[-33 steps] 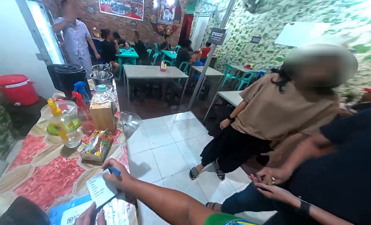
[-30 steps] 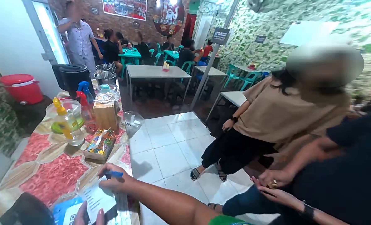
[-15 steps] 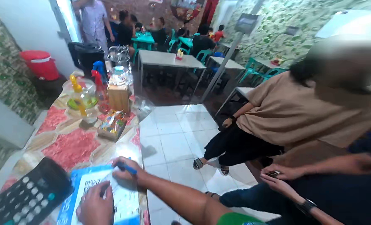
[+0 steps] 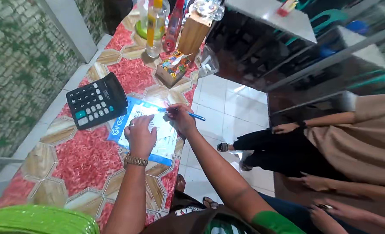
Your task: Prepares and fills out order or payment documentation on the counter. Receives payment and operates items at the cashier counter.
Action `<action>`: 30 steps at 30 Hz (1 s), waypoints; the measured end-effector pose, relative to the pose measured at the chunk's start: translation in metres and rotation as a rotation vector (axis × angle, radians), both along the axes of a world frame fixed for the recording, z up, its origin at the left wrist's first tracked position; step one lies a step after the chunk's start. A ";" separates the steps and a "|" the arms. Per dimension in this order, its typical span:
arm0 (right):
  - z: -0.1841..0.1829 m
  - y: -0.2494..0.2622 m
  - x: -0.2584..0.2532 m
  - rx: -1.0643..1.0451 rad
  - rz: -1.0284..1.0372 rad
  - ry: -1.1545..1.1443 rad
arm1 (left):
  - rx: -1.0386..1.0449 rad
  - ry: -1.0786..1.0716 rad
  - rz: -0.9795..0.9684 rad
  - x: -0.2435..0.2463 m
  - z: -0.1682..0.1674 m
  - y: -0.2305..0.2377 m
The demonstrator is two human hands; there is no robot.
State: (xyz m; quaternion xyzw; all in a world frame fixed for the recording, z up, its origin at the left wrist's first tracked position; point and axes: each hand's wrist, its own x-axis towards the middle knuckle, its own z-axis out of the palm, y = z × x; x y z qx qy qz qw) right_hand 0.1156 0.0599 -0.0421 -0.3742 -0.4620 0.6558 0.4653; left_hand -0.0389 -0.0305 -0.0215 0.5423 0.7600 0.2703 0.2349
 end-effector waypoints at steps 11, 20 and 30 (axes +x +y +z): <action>0.011 0.008 -0.012 0.277 0.137 -0.390 | 0.003 0.054 0.081 0.000 -0.007 0.001; 0.002 0.013 -0.020 0.452 0.141 -0.630 | 0.004 0.059 0.087 0.000 -0.013 0.001; 0.002 0.014 -0.024 0.471 0.127 -0.699 | -0.003 0.061 0.089 0.001 -0.013 0.001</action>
